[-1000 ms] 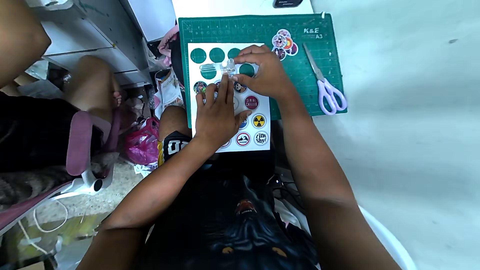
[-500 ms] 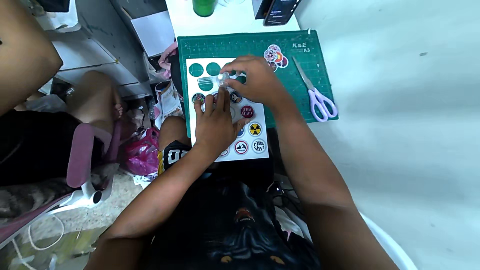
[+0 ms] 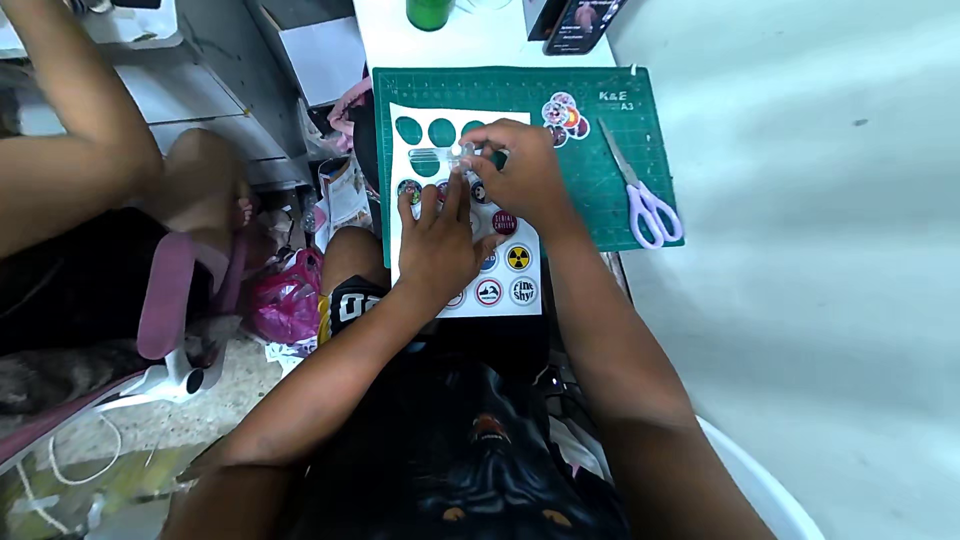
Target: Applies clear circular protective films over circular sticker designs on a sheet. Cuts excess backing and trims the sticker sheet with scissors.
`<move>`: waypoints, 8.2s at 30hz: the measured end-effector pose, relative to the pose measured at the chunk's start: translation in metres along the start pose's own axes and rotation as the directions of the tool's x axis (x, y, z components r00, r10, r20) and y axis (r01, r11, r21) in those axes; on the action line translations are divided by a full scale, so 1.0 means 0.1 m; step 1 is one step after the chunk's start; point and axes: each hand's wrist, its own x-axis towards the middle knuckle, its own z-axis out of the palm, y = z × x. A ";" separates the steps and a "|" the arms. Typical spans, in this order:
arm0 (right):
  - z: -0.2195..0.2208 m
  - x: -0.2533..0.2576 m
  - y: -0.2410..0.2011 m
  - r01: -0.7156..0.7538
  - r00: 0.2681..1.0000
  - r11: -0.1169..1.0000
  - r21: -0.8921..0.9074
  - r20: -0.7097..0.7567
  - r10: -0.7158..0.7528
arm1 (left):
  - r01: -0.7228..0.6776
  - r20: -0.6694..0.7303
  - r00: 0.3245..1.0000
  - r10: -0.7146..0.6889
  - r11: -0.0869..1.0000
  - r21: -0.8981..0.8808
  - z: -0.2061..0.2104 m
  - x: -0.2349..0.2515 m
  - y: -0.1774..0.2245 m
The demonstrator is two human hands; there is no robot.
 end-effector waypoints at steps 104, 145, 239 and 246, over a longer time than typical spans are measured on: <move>-0.01 0.76 -0.02 -0.495 0.793 0.860 -0.121 0.342 0.504 | 0.127 -0.060 0.989 -0.134 0.986 -0.108 0.09 0.25 0.13; -0.33 0.89 0.14 0.239 0.735 0.941 -0.240 0.678 -0.013 | 0.001 0.008 1.000 -0.001 1.000 0.010 -0.04 0.36 -0.07; 0.17 -0.17 -0.26 -0.437 0.900 0.846 -0.306 -0.142 0.413 | -0.042 0.192 0.980 0.047 0.999 -0.032 -0.43 1.05 -0.66; 0.18 -0.22 -0.28 -0.437 0.899 0.853 -0.284 -0.156 0.409 | -0.055 0.180 0.982 0.064 0.997 -0.058 -0.42 1.04 -0.67</move>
